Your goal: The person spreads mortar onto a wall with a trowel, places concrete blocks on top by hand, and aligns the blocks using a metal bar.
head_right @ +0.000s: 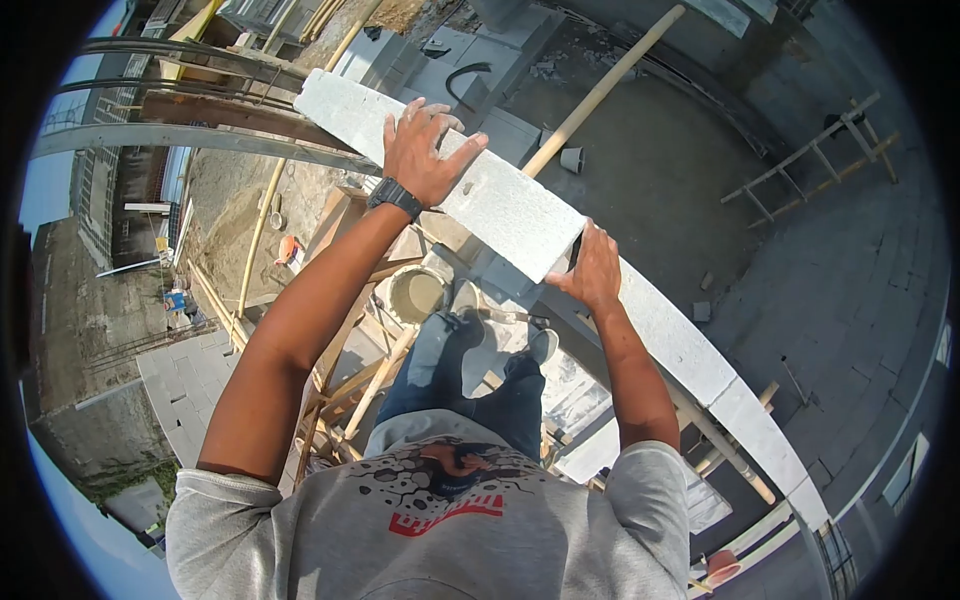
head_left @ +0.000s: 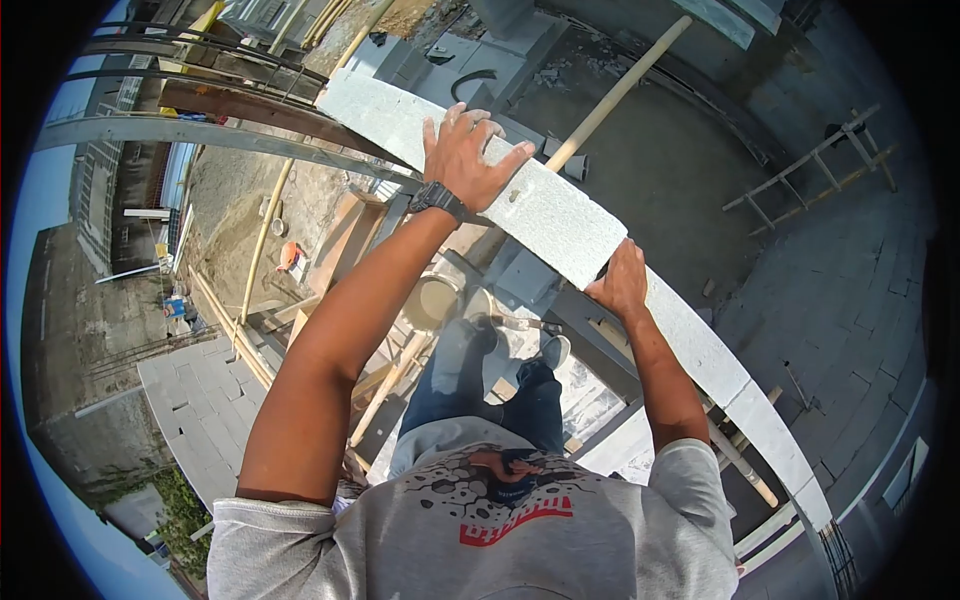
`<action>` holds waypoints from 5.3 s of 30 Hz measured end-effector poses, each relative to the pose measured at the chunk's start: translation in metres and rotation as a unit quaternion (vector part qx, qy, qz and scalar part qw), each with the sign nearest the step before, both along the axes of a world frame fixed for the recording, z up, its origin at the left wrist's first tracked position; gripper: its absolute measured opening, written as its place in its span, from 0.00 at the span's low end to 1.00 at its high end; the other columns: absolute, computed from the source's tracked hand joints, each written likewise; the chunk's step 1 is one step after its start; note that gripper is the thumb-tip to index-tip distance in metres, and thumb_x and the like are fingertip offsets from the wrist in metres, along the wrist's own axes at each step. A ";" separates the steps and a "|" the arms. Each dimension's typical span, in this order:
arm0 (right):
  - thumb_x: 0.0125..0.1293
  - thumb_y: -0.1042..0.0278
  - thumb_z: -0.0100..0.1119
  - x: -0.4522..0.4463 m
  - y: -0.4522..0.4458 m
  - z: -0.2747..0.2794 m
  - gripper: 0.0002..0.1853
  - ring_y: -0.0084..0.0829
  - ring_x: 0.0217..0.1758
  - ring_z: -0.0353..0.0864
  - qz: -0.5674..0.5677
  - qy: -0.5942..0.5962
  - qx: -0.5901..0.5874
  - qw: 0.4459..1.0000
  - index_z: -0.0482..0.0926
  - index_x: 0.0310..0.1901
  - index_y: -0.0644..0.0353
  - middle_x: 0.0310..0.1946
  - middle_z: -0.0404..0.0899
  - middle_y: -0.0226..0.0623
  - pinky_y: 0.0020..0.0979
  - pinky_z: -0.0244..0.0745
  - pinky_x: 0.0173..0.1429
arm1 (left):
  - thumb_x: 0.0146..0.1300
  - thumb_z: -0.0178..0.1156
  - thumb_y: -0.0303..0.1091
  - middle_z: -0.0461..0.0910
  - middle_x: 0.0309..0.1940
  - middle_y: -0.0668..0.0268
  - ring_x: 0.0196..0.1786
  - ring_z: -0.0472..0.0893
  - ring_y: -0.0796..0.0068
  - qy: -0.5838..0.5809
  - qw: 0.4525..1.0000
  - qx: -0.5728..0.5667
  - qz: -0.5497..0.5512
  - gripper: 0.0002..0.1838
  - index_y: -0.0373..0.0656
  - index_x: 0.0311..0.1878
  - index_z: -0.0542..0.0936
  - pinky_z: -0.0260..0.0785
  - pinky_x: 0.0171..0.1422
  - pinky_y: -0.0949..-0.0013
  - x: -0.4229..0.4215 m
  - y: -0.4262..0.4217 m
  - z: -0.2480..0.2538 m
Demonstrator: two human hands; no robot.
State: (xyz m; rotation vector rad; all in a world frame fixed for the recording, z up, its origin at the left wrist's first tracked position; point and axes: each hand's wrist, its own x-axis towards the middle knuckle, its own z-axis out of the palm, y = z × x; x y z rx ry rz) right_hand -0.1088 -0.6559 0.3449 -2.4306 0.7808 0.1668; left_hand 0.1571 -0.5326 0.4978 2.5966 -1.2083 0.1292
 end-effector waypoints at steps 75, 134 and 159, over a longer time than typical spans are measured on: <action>0.54 0.39 0.68 0.003 0.001 -0.028 0.47 0.51 0.68 0.69 -0.030 -0.007 0.023 0.999 0.64 0.70 0.58 0.62 0.74 0.55 0.44 0.57 0.75 | 0.62 0.63 0.50 0.76 0.63 0.62 0.75 0.62 0.48 0.031 0.998 -0.004 -0.052 0.16 0.51 0.47 0.82 0.34 0.78 0.30 0.011 0.000 0.000; 0.61 0.55 0.60 0.019 -0.003 -0.011 0.22 0.47 0.56 0.75 -0.023 -0.089 -0.053 0.994 0.78 0.54 0.58 0.53 0.78 0.44 0.44 0.65 0.64 | 0.62 0.61 0.33 0.72 0.60 0.46 0.68 0.66 0.45 0.089 0.972 -0.218 0.018 0.19 0.37 0.54 0.75 0.51 0.76 0.45 0.112 0.034 0.021; 0.61 0.56 0.60 0.018 0.013 0.019 0.21 0.45 0.56 0.75 -0.031 0.073 -0.107 0.991 0.78 0.53 0.58 0.52 0.78 0.43 0.44 0.65 0.64 | 0.49 0.66 0.25 0.76 0.40 0.63 0.47 0.74 0.54 0.058 0.970 -0.229 0.053 0.11 0.51 0.37 0.80 0.63 0.62 0.45 0.209 0.085 -0.023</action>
